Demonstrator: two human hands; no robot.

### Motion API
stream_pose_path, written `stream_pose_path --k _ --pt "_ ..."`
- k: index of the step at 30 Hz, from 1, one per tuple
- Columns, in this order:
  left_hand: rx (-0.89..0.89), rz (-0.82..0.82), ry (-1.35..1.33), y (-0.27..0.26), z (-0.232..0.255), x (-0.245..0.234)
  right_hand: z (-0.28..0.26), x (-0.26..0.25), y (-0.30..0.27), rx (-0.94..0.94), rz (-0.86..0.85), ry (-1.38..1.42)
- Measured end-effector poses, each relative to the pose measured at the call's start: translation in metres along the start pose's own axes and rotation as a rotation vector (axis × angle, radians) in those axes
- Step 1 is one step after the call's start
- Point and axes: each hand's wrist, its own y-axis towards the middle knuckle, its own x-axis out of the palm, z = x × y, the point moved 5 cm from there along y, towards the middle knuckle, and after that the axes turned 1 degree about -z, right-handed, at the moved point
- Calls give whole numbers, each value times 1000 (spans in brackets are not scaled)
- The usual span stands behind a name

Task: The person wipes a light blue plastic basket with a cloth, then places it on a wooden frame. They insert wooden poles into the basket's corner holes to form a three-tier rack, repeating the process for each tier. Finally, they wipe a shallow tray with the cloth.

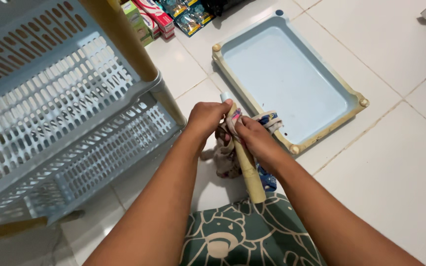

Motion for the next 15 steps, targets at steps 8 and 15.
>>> stream_pose_path --k 8,15 --pt "-47 532 209 -8 31 -17 29 1 -13 -126 72 -218" --pt "56 176 116 22 -14 -1 40 0 -2 -178 106 54"
